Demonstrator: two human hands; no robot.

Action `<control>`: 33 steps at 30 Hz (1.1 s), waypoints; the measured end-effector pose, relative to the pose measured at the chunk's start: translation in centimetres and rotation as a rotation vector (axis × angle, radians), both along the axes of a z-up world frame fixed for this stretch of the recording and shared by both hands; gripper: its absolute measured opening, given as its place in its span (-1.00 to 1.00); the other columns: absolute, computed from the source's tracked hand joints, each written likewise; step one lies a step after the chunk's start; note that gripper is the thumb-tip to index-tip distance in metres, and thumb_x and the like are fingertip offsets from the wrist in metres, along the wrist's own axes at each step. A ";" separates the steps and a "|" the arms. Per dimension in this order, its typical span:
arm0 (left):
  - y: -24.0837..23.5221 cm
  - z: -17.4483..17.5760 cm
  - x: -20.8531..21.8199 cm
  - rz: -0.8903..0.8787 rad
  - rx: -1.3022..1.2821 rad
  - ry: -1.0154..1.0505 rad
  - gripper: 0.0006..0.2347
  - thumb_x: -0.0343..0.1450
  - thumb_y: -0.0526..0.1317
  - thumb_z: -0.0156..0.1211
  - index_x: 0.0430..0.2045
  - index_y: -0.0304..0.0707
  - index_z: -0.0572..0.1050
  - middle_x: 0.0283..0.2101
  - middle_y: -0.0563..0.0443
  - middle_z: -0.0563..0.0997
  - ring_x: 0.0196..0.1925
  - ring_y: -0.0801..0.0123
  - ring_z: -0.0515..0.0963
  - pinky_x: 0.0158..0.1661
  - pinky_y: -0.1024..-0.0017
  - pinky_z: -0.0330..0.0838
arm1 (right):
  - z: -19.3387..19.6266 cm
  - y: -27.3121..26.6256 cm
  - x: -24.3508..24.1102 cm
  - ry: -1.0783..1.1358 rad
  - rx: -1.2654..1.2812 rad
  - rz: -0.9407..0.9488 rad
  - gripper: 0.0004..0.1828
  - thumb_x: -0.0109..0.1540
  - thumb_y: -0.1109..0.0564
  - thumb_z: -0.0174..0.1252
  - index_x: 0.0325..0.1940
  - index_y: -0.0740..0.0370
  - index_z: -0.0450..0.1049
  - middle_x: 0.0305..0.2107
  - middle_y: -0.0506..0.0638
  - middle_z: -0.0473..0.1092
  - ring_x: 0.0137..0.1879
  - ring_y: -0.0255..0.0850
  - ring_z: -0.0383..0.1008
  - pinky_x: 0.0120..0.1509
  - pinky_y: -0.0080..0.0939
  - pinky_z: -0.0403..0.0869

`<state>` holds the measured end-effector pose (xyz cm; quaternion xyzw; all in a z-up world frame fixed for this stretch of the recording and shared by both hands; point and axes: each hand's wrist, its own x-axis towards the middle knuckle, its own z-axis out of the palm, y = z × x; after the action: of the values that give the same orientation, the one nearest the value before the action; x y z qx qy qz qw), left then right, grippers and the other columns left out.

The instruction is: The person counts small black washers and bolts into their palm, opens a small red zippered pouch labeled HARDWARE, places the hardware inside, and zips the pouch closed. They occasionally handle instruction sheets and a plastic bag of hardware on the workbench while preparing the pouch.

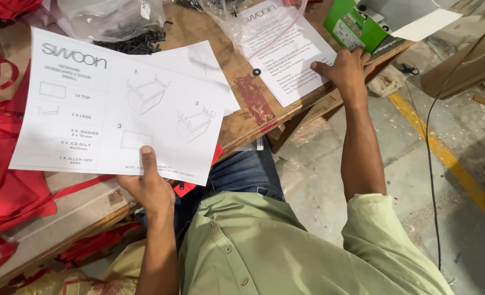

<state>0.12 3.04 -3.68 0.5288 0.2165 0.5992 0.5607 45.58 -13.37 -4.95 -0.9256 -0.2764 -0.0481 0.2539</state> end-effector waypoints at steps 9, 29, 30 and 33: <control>0.2 -0.7 0.0 0.019 0.014 0.044 -0.72 0.55 -0.40 0.17 0.12 -0.60 0.37 0.10 -0.28 0.56 0.13 0.26 0.60 0.15 0.36 0.54 | 0.7 0.1 -1.7 -0.092 0.168 0.007 -0.32 0.09 -0.04 0.55 0.08 0.42 0.43 0.11 0.52 0.29 0.26 0.42 0.20 0.31 0.39 0.25; 0.3 -0.3 -0.1 0.101 0.068 0.217 -0.63 0.55 -0.15 0.23 0.08 -0.57 0.40 -0.03 -0.18 0.57 0.07 0.33 0.57 0.12 0.29 0.46 | 3.7 -1.9 -4.7 -1.184 0.629 -0.062 -0.74 0.60 0.17 -0.10 0.33 0.30 0.35 -0.09 0.27 0.55 -0.12 -0.16 0.70 -0.04 -0.31 0.65; 0.3 -0.1 -0.3 0.036 0.027 0.198 -0.64 0.53 -0.18 0.24 0.07 -0.56 0.41 -0.01 -0.16 0.57 0.05 0.37 0.56 0.09 0.32 0.45 | 3.9 -1.2 -5.9 -1.130 0.688 -0.005 -0.75 0.60 0.17 -0.09 0.32 0.31 0.36 -0.08 0.26 0.54 -0.10 -0.16 0.68 -0.03 -0.28 0.65; 0.6 0.1 -0.9 -0.042 -0.057 0.173 -0.70 0.51 -0.21 0.26 -0.03 -0.54 0.46 -0.07 -0.12 0.60 -0.06 0.43 0.56 -0.01 0.39 0.46 | 4.6 1.7 -9.6 -0.958 0.858 0.157 -0.75 0.59 0.15 -0.04 0.31 0.31 0.38 -0.04 0.24 0.52 -0.04 -0.14 0.64 0.01 -0.22 0.64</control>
<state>-0.76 3.59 -3.62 0.5669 0.2701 0.5328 0.5673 35.94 -11.66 -0.38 -0.5950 -0.3823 -0.5431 0.4526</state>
